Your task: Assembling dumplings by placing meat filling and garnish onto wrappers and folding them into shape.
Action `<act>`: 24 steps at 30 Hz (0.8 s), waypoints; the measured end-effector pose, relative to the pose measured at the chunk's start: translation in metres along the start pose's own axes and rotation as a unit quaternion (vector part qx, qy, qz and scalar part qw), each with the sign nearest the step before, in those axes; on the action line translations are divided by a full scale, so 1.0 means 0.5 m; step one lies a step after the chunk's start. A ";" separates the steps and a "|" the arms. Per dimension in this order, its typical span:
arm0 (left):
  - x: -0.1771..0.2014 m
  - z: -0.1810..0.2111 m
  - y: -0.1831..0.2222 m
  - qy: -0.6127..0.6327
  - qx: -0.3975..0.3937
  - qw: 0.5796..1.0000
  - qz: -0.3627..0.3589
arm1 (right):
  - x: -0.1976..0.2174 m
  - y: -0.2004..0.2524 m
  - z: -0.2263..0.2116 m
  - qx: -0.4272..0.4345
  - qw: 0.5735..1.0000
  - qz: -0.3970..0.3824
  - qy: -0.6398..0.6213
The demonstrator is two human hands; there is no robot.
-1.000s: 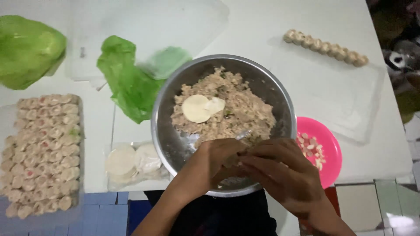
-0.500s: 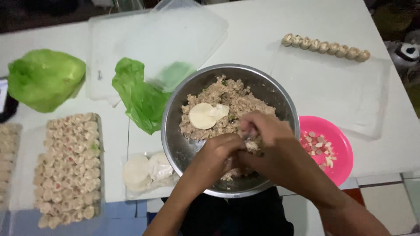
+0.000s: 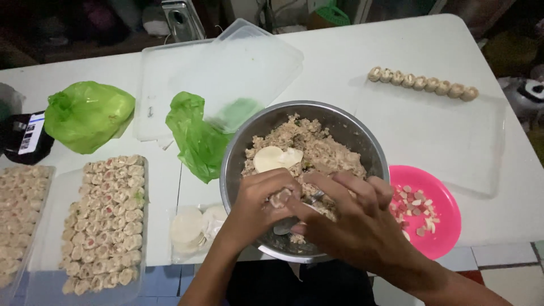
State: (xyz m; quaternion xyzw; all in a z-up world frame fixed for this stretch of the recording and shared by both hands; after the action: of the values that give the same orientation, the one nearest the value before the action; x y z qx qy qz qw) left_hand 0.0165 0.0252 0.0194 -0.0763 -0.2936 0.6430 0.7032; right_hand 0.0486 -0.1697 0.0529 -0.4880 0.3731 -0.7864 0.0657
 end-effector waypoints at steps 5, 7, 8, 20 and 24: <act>-0.004 0.026 -0.013 0.009 -0.007 1.000 0.001 | -0.052 0.037 -0.008 -0.023 0.999 -0.035 -0.016; -0.006 0.014 -0.006 0.012 0.011 1.000 0.001 | -0.048 0.026 -0.002 -0.026 0.999 -0.039 -0.010; -0.008 0.003 0.000 0.017 0.072 0.997 0.010 | -0.041 0.016 0.008 -0.076 0.994 -0.042 -0.058; -0.015 0.018 0.009 0.099 0.060 0.986 0.116 | -0.067 -0.029 -0.022 -0.025 0.993 -0.047 -0.109; -0.025 0.048 0.011 0.043 0.144 0.987 0.055 | -0.105 -0.031 -0.036 -0.105 0.933 -0.109 -0.328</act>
State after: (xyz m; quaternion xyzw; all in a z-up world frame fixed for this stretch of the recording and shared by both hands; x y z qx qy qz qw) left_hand -0.0005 0.0079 0.0322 -0.0182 -0.1630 0.7125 0.6822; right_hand 0.0650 -0.1248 0.0206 -0.7604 0.3557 -0.5413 0.0469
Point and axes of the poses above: each hand's wrist, its own y-axis away from the middle knuckle, its own x-axis out of the back of the hand, z = x × y, the point moved 1 cm from there along -y, towards the middle knuckle, and after that the axes turned 10 degrees about y, right-handed, at the moved point
